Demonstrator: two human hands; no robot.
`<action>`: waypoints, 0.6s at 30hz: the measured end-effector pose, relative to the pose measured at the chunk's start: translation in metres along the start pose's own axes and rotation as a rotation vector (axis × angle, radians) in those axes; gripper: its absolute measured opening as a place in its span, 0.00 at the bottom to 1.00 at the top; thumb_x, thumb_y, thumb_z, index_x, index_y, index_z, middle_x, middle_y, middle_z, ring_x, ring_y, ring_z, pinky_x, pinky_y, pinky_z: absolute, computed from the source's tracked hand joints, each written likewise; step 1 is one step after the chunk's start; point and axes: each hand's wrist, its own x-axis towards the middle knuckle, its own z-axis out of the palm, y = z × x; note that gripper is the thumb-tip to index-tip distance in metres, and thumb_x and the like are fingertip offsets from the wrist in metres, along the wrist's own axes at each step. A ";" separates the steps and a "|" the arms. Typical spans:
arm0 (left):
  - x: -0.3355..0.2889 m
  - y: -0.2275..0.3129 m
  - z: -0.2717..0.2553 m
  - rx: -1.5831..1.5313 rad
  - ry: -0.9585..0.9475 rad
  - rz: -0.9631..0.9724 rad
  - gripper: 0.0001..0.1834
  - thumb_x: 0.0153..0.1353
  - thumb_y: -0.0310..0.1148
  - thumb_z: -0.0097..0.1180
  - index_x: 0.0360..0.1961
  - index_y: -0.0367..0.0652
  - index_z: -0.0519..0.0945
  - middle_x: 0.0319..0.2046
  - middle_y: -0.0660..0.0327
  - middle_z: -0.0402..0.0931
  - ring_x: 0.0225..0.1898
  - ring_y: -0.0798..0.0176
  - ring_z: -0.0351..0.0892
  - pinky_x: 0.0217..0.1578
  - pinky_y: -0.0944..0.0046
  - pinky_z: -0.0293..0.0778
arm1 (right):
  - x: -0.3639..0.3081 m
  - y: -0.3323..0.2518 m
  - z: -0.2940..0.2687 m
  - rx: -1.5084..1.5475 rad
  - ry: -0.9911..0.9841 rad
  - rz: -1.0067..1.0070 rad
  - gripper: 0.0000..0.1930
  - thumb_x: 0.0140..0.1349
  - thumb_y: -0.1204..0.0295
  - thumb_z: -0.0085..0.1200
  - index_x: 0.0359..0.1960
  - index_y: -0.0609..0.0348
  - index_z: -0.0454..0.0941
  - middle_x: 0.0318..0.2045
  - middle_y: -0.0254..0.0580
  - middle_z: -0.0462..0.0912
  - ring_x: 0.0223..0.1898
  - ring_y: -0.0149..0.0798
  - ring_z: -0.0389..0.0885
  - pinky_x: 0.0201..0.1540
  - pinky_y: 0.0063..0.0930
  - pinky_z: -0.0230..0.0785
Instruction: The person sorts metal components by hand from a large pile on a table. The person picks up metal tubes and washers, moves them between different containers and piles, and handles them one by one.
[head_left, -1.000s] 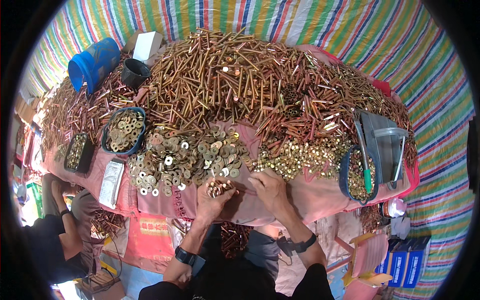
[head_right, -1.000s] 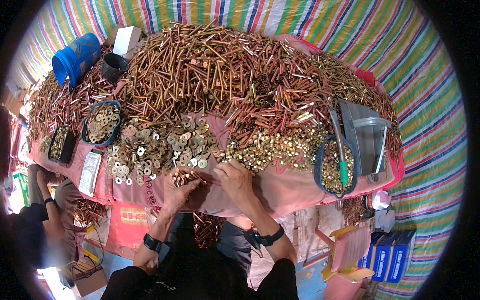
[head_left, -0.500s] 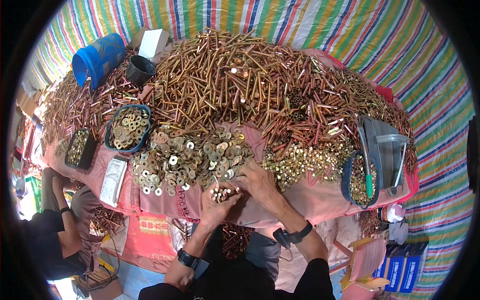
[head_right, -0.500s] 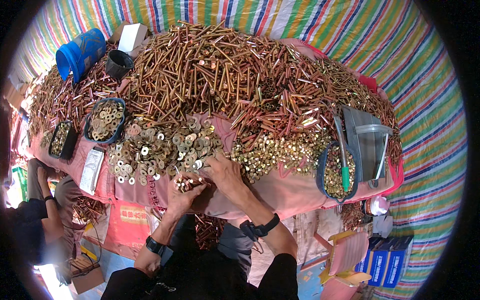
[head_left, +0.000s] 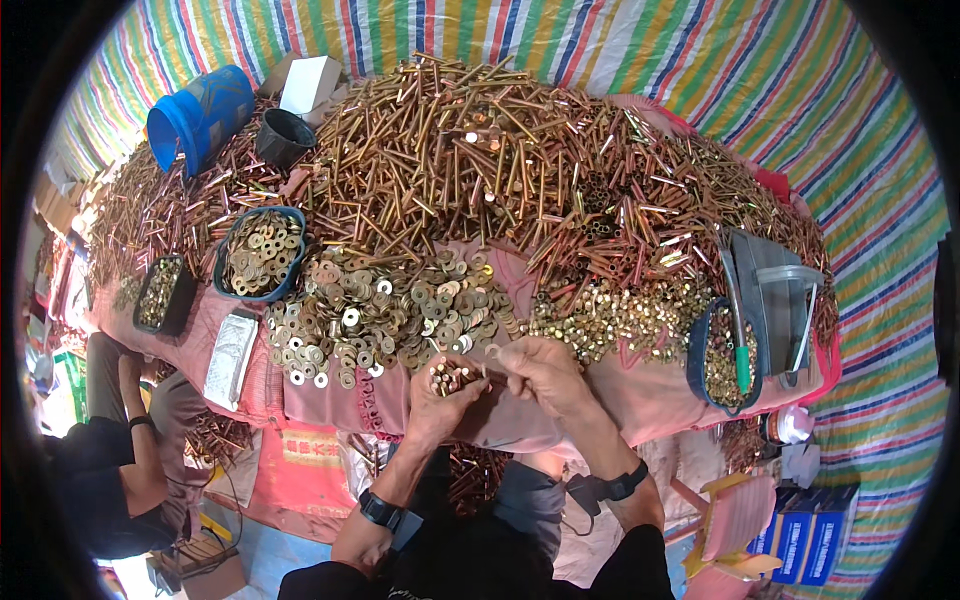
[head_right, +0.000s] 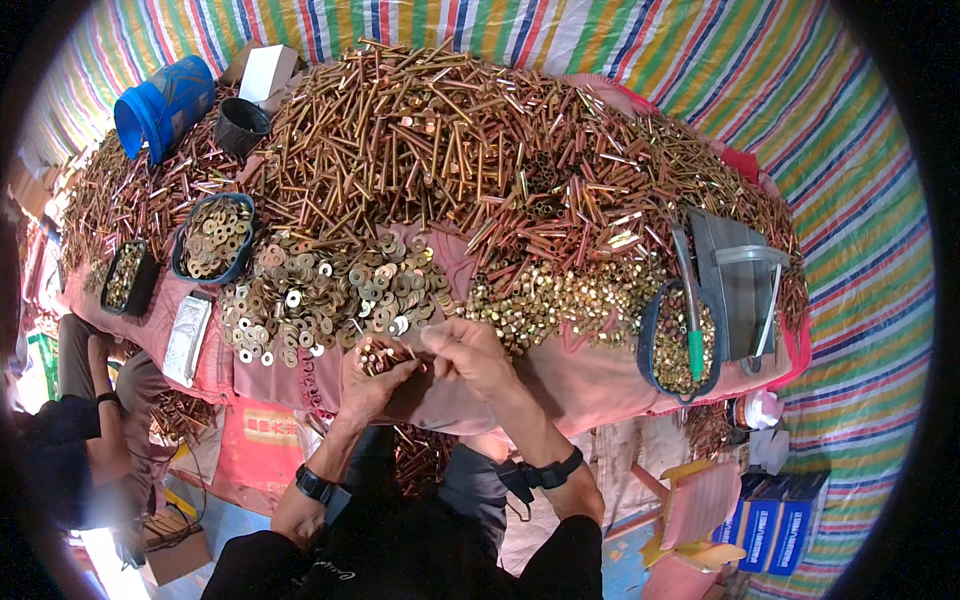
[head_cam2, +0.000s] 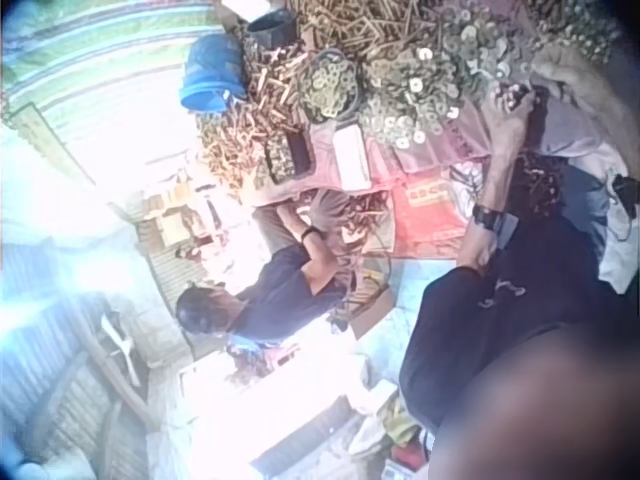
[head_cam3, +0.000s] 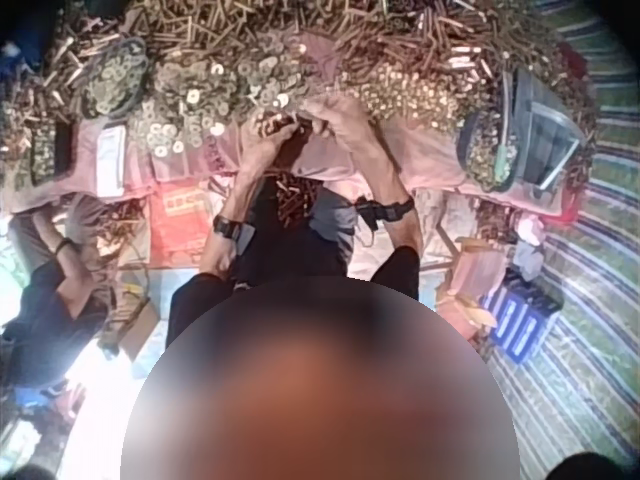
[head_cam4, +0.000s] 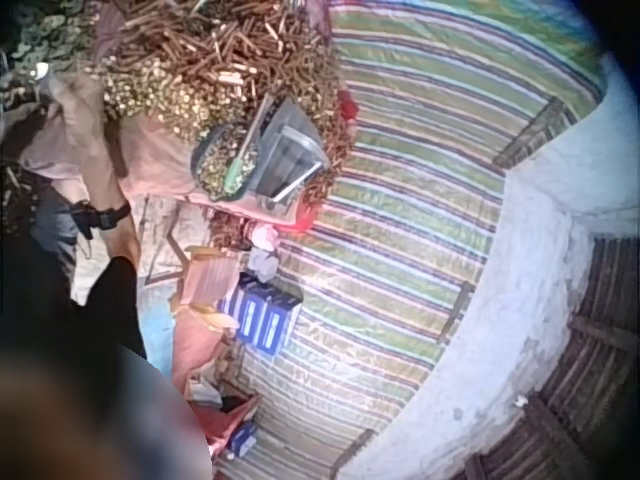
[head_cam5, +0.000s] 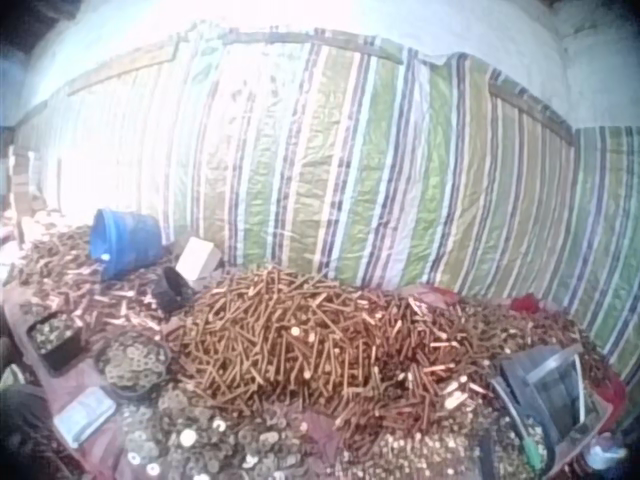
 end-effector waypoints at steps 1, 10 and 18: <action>0.000 0.000 -0.001 0.005 -0.001 -0.032 0.13 0.59 0.13 0.68 0.41 0.37 0.79 0.40 0.63 0.84 0.41 0.70 0.84 0.44 0.69 0.83 | -0.001 0.000 0.006 -0.058 0.004 0.007 0.13 0.71 0.63 0.65 0.43 0.62 0.84 0.20 0.32 0.83 0.19 0.23 0.78 0.20 0.16 0.66; 0.001 -0.003 -0.001 -0.022 -0.019 -0.031 0.13 0.59 0.12 0.68 0.41 0.38 0.80 0.39 0.65 0.84 0.38 0.72 0.83 0.40 0.71 0.81 | 0.000 -0.004 0.006 -0.564 0.293 -0.325 0.13 0.69 0.65 0.65 0.43 0.64 0.84 0.31 0.42 0.84 0.25 0.34 0.82 0.26 0.31 0.73; 0.003 -0.009 -0.002 -0.091 -0.021 -0.062 0.12 0.60 0.13 0.66 0.41 0.37 0.80 0.37 0.64 0.84 0.37 0.73 0.83 0.39 0.71 0.80 | 0.057 -0.047 -0.059 -1.819 0.372 -0.537 0.12 0.55 0.81 0.59 0.42 0.61 0.87 0.47 0.56 0.78 0.53 0.56 0.75 0.53 0.47 0.69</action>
